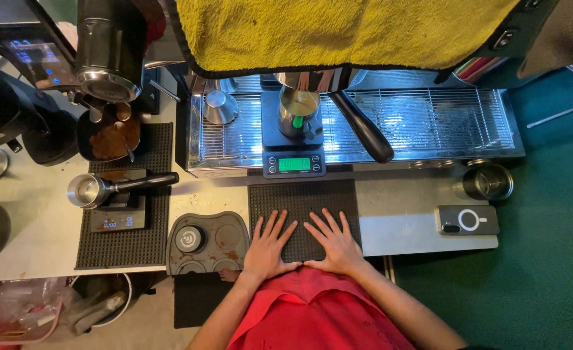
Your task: The person prepares espresso shots by dosing ground coffee into a portafilter, tamping it, and extracting shots into a metal pitcher. They also steam milk in a separate pitcher using the espresso machine's steam wand.
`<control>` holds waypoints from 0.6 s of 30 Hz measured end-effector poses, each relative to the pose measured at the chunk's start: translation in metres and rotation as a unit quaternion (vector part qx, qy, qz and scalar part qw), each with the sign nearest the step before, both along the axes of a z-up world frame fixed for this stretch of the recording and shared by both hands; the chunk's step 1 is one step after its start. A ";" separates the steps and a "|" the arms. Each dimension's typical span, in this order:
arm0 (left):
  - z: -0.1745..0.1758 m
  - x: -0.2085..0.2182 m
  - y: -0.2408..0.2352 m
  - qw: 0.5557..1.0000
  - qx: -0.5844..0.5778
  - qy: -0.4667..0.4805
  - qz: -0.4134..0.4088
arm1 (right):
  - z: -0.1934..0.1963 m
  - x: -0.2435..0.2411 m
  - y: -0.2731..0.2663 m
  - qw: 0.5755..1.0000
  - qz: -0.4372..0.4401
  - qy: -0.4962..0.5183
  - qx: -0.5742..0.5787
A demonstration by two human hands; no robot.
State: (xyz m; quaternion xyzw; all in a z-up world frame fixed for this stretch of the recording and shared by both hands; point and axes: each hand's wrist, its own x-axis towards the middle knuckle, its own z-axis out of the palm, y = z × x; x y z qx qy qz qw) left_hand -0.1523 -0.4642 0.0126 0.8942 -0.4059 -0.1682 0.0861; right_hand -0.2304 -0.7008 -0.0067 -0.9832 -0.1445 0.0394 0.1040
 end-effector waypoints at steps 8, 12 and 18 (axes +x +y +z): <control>0.004 0.000 0.000 1.000 0.004 0.007 0.002 | 0.003 0.000 0.000 1.000 -0.002 0.017 -0.005; 0.004 0.000 0.000 1.000 -0.003 0.005 0.007 | 0.004 0.000 0.000 1.000 -0.002 0.020 -0.004; 0.007 0.000 0.000 1.000 0.001 0.009 0.010 | 0.001 0.000 0.000 1.000 -0.002 0.003 -0.004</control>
